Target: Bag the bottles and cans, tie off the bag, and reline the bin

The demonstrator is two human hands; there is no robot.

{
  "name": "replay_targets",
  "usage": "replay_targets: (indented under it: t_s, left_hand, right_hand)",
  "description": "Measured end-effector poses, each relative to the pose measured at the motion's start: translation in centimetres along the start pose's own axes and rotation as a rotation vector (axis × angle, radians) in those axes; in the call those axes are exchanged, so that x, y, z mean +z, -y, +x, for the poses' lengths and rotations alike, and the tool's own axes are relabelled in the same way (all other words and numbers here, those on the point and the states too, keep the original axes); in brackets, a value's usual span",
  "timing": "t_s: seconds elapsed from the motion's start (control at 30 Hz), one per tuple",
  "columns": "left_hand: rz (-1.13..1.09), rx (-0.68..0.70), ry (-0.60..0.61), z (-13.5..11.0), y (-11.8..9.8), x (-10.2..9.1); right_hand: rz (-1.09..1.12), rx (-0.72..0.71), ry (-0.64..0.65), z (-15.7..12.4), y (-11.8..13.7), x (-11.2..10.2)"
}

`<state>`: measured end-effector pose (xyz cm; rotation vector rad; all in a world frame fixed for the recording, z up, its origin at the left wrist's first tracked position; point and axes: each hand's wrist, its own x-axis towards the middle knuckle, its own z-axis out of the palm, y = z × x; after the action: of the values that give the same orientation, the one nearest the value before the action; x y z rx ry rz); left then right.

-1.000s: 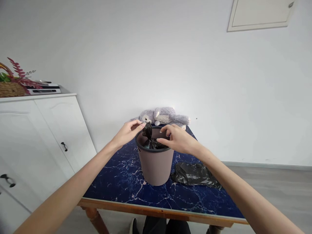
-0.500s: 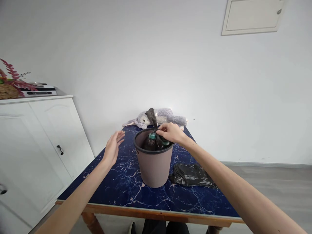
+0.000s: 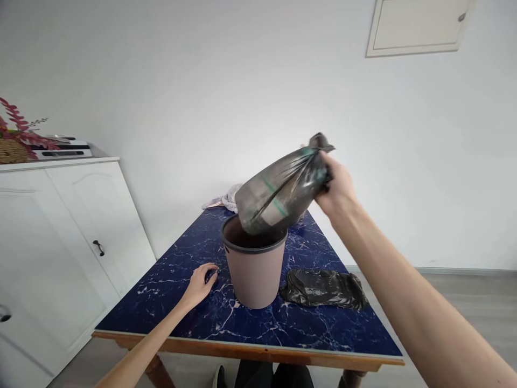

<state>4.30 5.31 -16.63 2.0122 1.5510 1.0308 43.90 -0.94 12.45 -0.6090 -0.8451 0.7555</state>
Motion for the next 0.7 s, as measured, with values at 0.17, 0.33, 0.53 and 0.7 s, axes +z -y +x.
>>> replay_targets:
  t_s: [0.17,0.33,0.53,0.7]
  left_hand:
    - [0.047,0.053,0.003,-0.4,0.5,0.4]
    - [0.050,0.065,-0.005,-0.2,0.8,0.6]
    - [0.039,0.068,-0.007,0.0,1.2,0.9]
    - [0.025,0.069,-0.025,0.1,1.6,1.1]
  right_hand:
    - [-0.009,-0.201,-0.181,0.9,2.7,-4.8]
    - [-0.073,-0.336,-0.278,-0.5,0.0,-9.0]
    - [-0.078,-0.161,-0.396,-0.3,-8.7,-12.5]
    - [-0.010,0.025,-0.492,0.5,-15.3,-15.5]
